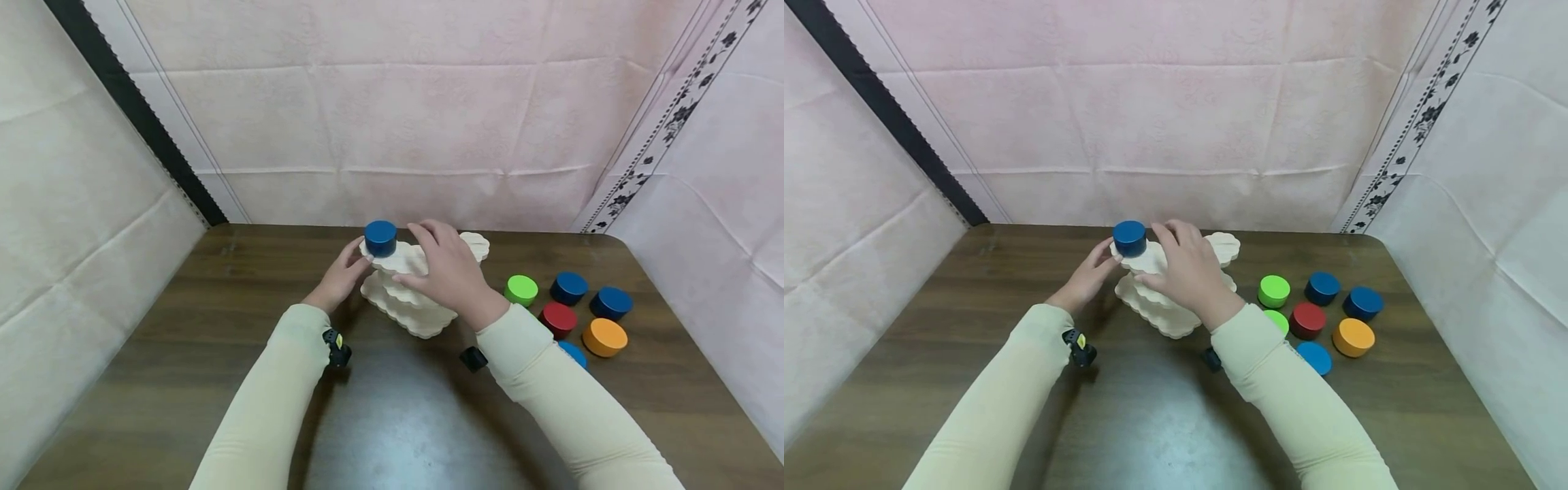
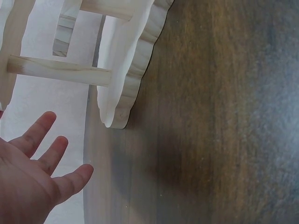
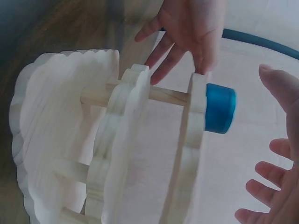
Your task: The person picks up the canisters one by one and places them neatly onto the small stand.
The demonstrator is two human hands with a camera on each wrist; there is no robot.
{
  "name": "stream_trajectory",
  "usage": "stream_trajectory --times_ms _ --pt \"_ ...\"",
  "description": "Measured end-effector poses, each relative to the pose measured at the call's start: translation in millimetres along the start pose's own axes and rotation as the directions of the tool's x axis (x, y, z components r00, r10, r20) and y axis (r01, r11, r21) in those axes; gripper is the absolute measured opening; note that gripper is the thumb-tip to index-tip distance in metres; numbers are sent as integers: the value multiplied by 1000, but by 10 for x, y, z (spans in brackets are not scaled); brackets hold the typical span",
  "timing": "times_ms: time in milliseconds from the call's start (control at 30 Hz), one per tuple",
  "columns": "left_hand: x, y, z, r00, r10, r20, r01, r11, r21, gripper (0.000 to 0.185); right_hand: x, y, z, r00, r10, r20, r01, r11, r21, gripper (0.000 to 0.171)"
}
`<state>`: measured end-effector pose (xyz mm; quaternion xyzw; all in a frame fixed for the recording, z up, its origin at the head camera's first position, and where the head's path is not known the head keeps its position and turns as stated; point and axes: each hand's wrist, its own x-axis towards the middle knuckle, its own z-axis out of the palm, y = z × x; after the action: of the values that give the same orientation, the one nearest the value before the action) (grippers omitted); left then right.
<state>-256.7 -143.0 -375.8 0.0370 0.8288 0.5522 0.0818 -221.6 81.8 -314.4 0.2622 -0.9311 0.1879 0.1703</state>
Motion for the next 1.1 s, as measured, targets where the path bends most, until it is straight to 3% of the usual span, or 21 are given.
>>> stream_trajectory --times_ms 500,1100 --pt "-1 -7 -3 999 -35 7 35 999 0 65 -388 175 -133 999 -10 41 10 1000 -11 86" --pt "0 0 4 999 -49 2 49 999 13 64 -878 714 -232 986 111 126 -110 994 -19 83"
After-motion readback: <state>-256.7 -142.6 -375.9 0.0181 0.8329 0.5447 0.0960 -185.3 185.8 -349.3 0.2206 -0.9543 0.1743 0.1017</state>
